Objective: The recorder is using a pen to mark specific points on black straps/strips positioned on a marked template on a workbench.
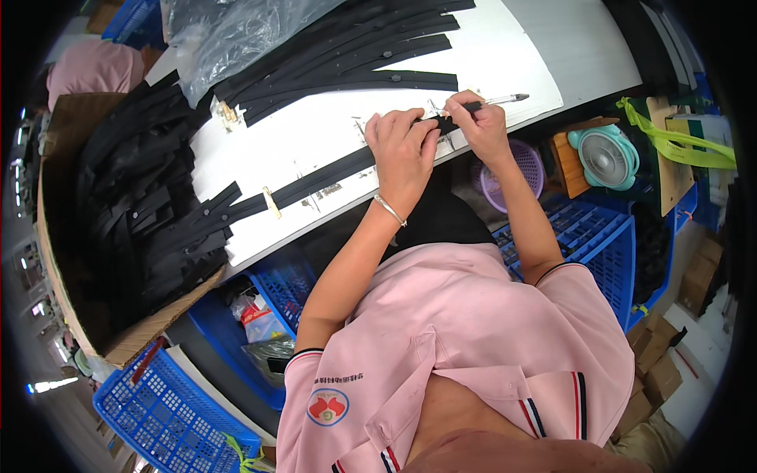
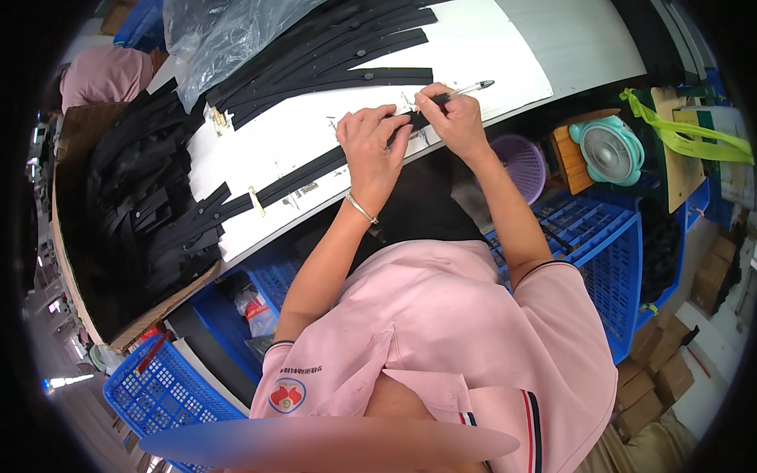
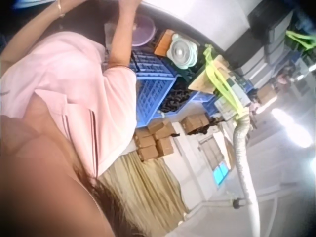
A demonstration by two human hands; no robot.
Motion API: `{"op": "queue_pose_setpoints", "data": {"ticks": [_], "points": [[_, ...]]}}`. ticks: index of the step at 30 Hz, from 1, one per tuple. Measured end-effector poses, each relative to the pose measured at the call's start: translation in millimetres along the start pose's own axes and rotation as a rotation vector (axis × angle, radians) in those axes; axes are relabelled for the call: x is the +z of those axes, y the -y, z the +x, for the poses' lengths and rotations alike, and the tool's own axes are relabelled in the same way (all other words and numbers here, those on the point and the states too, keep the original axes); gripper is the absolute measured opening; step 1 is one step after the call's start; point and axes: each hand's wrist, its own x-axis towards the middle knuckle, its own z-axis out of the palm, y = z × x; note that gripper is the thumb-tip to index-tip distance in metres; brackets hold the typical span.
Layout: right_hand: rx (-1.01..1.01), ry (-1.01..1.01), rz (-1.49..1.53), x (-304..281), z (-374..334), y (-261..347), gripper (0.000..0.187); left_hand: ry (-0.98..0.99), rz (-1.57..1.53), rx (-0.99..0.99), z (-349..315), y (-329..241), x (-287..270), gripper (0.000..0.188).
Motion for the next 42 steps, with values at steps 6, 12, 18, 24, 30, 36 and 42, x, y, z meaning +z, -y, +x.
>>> {"op": "queue_pose_setpoints", "data": {"ticks": [6,12,18,24,30,36,42], "points": [[0.037,0.064,-0.116,0,-1,4,0.014,-0.079,0.086,0.006,2,-8,1,0.011],[-0.061,0.028,-0.174,0,1,-3,0.014,-0.113,0.113,0.012,1,-9,8,0.010],[0.017,0.042,-0.019,-5,-1,7,0.012,-0.137,0.119,0.005,0,-7,10,0.010],[-0.028,0.148,-0.127,-7,0,-7,0.012,-0.125,0.137,-0.021,-7,-4,8,0.013],[0.184,-0.005,0.225,-26,1,-26,0.012,-0.361,-0.088,-0.018,-48,-2,-41,0.028],[0.106,-0.102,0.137,-16,10,-18,0.015,-0.559,0.281,-0.390,-188,29,-169,0.016],[0.106,-0.154,0.078,-23,22,-23,0.019,-0.849,0.722,-0.975,-420,122,-250,0.018]]}}
